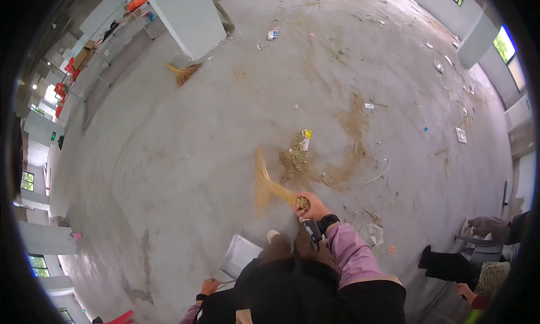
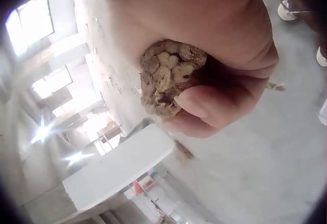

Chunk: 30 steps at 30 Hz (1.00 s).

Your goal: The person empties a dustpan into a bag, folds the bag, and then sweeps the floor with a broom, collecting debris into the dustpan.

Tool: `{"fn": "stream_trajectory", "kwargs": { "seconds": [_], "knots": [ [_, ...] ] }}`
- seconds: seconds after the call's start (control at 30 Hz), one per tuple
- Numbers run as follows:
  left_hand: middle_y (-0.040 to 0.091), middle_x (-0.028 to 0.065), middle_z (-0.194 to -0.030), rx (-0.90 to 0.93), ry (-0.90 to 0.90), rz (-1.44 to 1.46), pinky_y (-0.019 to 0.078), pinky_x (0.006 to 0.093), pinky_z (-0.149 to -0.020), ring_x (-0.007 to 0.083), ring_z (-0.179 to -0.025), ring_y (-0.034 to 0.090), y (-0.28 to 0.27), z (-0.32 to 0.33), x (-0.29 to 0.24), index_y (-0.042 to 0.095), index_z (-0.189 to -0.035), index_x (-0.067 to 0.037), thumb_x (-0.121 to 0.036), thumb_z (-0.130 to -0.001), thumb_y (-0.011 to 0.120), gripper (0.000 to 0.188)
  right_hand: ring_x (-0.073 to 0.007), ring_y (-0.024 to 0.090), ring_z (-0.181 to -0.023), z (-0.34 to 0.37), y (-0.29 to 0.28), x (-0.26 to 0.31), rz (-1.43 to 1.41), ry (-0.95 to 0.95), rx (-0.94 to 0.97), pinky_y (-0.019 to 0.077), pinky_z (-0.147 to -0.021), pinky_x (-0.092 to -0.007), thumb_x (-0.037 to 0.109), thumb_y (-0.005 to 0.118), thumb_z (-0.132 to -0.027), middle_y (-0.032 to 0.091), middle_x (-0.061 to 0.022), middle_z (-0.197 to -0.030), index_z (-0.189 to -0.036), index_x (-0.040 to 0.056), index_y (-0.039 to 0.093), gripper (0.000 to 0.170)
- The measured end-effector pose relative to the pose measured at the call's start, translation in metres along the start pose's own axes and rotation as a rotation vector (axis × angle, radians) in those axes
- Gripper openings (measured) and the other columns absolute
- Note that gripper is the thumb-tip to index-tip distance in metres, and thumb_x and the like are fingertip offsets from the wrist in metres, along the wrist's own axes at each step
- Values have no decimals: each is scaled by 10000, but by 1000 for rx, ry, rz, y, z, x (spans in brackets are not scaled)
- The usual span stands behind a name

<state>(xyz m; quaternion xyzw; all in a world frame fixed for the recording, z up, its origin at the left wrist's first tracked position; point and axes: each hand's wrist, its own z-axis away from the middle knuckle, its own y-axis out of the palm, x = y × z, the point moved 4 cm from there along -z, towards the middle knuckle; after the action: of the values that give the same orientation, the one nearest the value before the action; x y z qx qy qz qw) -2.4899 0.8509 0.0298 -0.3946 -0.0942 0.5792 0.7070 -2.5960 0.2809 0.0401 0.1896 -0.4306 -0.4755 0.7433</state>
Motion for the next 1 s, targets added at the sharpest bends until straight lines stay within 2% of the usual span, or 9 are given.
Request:
{"fn": "stream_trajectory", "kwargs": {
  "seconds": [0.07,0.13,0.2,0.23,0.33,0.43,0.57,0.83,1.0],
  "knots": [
    [607,214,-790,-4,27,-46,454,437,-668,382,-778,577,2,1,-20,611,-769,-1,-397,-707,602,401,-93,453,-604,1,-45,11,345,-140,30,320,-421,-202,254,479,-820,443,-39,-736,-917,-20,446,293],
    [609,215,-793,17,0,-165,455,433,-670,379,-780,581,30,-12,3,614,-787,3,-385,-704,610,396,-91,458,-575,0,-97,22,653,-261,39,315,-400,-197,260,494,-817,452,-43,-723,-905,-10,452,287],
    [598,229,-801,-31,-129,25,455,440,-669,391,-787,570,29,-11,-13,604,-765,11,-377,-687,616,396,-97,460,-532,47,-60,69,-92,297,-116,314,-382,-196,261,503,-815,461,-42,-702,-897,-2,457,279],
    [593,236,-806,-57,-195,120,455,444,-668,397,-791,565,26,-16,-23,599,-754,15,-373,-679,618,396,-105,448,-472,50,-62,83,-23,327,-177,318,-364,-197,250,505,-815,470,-37,-673,-900,-6,461,273],
    [599,223,-818,-54,-169,66,459,430,-687,386,-810,568,12,-30,-62,599,-776,14,-361,-676,617,388,-127,474,-484,51,-69,101,67,238,-221,326,-363,-219,220,524,-807,504,-77,-641,-822,26,478,200],
    [609,201,-821,-44,-143,112,460,411,-708,370,-824,572,-5,-45,-93,603,-791,-3,-339,-671,608,357,-115,461,-485,73,-36,106,60,121,-128,342,-392,-215,224,514,-815,497,-59,-639,-846,11,478,218],
    [614,188,-829,-34,-104,-5,456,410,-725,357,-821,577,-15,-71,-115,618,-810,-29,-307,-644,600,325,-110,456,-483,124,-31,114,-166,252,-155,358,-412,-226,237,517,-815,499,-43,-654,-921,-25,477,285],
    [615,173,-762,-155,16,-128,445,420,-717,347,-760,582,-64,-114,-180,618,-721,-34,-258,-602,595,255,-144,505,-491,177,-36,100,-35,141,-461,378,-403,-241,206,515,-795,511,-51,-642,-876,31,478,197],
    [619,162,-743,-158,69,-35,457,400,-674,336,-731,590,-81,-152,-210,613,-737,-30,-259,-614,606,260,-150,500,-520,181,-60,84,-140,36,-604,376,-424,-258,200,522,-795,509,-57,-651,-827,58,459,159]
  ]
}}
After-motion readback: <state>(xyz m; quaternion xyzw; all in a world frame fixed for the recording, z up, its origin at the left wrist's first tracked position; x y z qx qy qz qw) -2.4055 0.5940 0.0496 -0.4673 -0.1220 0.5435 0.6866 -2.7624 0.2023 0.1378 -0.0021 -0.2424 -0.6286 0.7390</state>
